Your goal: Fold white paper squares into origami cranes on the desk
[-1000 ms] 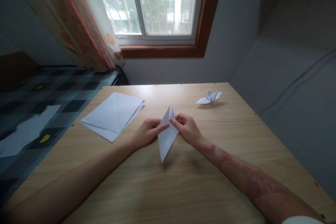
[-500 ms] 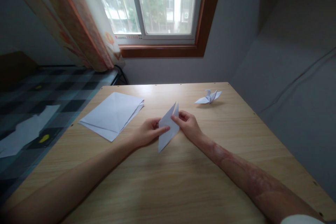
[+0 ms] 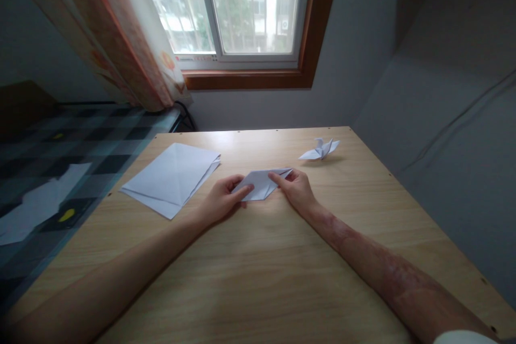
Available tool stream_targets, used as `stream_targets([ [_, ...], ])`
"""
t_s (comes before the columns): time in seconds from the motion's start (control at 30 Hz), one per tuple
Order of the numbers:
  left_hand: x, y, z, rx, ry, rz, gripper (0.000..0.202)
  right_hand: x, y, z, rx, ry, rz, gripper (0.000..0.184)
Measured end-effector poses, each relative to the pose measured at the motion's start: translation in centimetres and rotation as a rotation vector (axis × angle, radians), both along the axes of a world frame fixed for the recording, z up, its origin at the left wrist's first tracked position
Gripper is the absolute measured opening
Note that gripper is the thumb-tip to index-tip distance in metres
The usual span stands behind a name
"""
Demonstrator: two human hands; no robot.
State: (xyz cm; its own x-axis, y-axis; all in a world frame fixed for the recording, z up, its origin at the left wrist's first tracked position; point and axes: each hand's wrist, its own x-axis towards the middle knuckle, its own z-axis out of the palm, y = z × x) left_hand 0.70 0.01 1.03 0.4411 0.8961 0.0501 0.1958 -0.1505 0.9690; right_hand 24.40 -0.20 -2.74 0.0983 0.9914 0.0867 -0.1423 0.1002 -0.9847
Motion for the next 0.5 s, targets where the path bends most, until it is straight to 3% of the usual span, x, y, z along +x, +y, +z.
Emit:
stream_targets([
  [0.1,-0.7,0.3,0.3,0.004,0.081,0.07,0.046,0.8,0.4,0.3,-0.014,-0.077,-0.017,0.044],
  [0.27,-2.0,1.6,0.4,0.135,0.188,0.137,0.057,1.9,0.9,0.8,-0.032,-0.155,0.088,0.046],
  [0.5,-3.5,3.4,-0.6,0.107,0.171,0.032,0.061,2.8,1.3,0.7,-0.019,-0.199,0.085,0.05],
])
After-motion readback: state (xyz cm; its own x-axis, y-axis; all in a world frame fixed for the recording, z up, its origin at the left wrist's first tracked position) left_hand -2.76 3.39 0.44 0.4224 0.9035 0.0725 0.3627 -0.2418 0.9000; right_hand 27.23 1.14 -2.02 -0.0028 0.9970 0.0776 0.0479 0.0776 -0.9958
